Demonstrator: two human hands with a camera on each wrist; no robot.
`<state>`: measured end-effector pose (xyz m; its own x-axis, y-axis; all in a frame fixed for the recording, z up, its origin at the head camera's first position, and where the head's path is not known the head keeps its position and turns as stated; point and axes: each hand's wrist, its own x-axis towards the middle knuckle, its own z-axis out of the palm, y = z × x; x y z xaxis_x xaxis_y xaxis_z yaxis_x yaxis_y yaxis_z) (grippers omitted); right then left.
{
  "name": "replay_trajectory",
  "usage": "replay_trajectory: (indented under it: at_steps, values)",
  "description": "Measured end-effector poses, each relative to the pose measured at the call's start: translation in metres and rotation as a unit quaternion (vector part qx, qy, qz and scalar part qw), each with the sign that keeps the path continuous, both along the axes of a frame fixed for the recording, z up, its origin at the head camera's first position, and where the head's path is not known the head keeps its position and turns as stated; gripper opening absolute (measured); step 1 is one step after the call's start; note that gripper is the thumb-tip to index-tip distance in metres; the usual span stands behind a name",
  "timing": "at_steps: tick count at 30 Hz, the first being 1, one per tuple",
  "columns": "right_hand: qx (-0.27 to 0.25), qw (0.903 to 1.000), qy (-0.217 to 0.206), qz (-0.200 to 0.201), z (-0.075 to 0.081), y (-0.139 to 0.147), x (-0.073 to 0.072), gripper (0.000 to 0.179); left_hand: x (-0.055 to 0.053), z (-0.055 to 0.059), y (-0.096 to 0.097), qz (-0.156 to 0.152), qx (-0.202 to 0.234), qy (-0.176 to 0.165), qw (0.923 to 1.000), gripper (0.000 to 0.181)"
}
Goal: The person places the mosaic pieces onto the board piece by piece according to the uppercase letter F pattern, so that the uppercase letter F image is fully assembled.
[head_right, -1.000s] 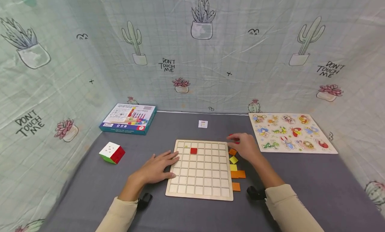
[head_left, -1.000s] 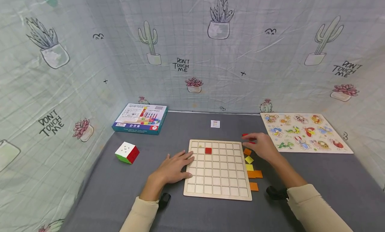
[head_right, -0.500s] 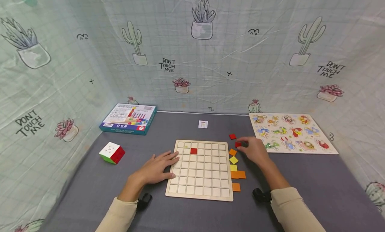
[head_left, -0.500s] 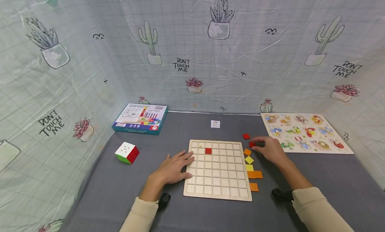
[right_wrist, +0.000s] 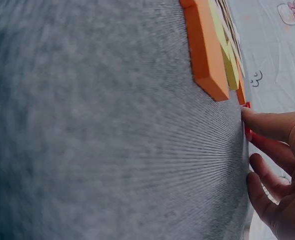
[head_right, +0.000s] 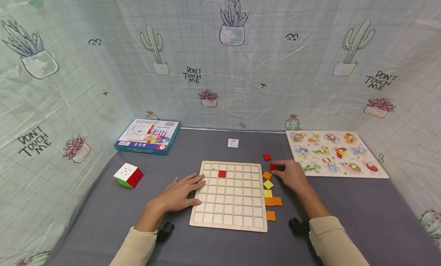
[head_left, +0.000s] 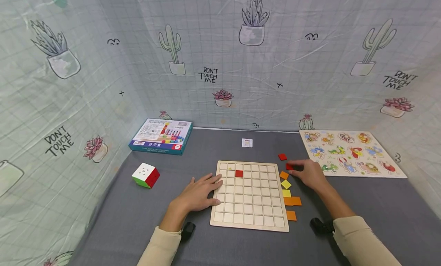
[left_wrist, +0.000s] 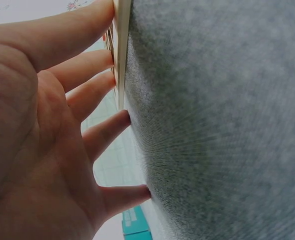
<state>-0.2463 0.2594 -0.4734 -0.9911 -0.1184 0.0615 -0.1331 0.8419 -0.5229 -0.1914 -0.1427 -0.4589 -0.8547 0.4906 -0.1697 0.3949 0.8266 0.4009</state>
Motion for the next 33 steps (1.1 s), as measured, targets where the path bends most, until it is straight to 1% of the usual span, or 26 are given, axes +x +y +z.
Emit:
replay_trajectory:
  at_steps: [11,15,20,26,33]
  values:
    - [-0.002,0.9994,0.028,-0.021,-0.0043,-0.002,0.0003,0.03,0.0001,0.0,-0.0007,-0.003,0.007,0.004,1.0,0.066]
    - [0.0,0.9991,0.034,-0.023,-0.0053,-0.0018,0.0,0.029,0.0,-0.0001,-0.0007,-0.003,0.006,0.002,1.0,0.067]
    - [0.0,0.9992,0.034,-0.023,-0.0055,-0.002,0.0017,0.029,0.0001,-0.0003,-0.0004,-0.002,0.002,0.002,1.0,0.066]
    - [-0.014,0.9987,0.043,-0.023,-0.0064,-0.0011,0.0018,0.026,0.0002,-0.0003,-0.0002,0.001,0.002,0.003,1.0,0.066]
    - [-0.04,0.9983,0.031,-0.029,-0.005,0.0002,0.0022,0.026,-0.0001,-0.0007,-0.0003,-0.001,0.0,0.004,1.0,0.066]
